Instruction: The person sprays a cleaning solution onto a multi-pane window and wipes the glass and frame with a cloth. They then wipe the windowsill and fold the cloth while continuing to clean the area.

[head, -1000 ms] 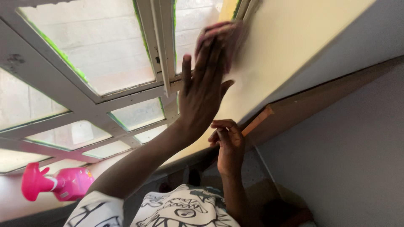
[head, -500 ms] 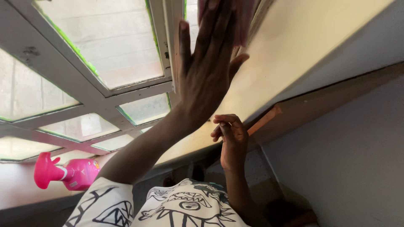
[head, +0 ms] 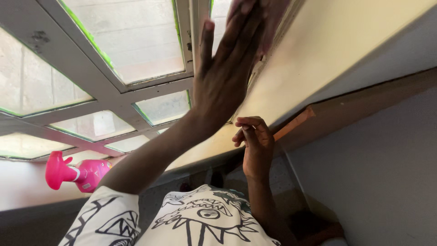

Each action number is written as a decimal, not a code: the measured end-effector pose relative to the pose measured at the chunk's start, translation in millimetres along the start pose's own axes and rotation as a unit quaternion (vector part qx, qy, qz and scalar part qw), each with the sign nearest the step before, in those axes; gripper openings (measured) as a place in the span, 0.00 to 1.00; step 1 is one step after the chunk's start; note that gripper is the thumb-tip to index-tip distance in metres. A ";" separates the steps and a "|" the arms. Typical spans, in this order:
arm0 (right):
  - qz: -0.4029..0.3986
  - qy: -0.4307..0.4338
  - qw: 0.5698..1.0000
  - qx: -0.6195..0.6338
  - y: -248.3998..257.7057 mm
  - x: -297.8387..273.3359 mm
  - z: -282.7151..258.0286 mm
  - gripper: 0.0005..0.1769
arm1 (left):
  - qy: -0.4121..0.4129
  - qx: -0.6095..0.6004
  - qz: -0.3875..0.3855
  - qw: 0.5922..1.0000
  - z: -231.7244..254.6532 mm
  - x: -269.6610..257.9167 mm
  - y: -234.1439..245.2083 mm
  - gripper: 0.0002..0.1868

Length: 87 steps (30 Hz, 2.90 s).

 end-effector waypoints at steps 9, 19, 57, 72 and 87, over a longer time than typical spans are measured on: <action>0.002 -0.012 1.000 -0.006 -3.1 1.6 3.5 0.07 | 0.016 -0.198 -0.022 0.980 -4.0 15.2 6.6 0.35; 0.020 -0.026 0.999 0.010 3.4 -0.3 10.7 0.07 | 0.023 -0.136 0.038 0.990 3.3 9.4 3.3 0.38; 0.001 -0.047 0.999 0.001 -5.8 -2.7 12.0 0.07 | 0.017 -0.129 0.075 0.989 18.1 19.6 -7.1 0.43; 0.000 -0.021 0.999 0.029 -4.6 -2.7 22.4 0.05 | 0.013 -0.119 0.050 0.992 12.2 -6.8 -22.4 0.44; 0.016 -0.015 1.000 0.019 5.2 4.3 18.6 0.06 | -0.015 -0.167 0.006 0.986 3.4 -5.5 -14.5 0.39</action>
Point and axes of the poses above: each hand's wrist, its own x-axis towards the middle knuckle, its own y-axis out of the back of the hand, z = x × y, the point moved 9 cm from there along x, towards the middle knuckle, and after that the axes turned 15 degrees about -z, right-handed, at the moved point
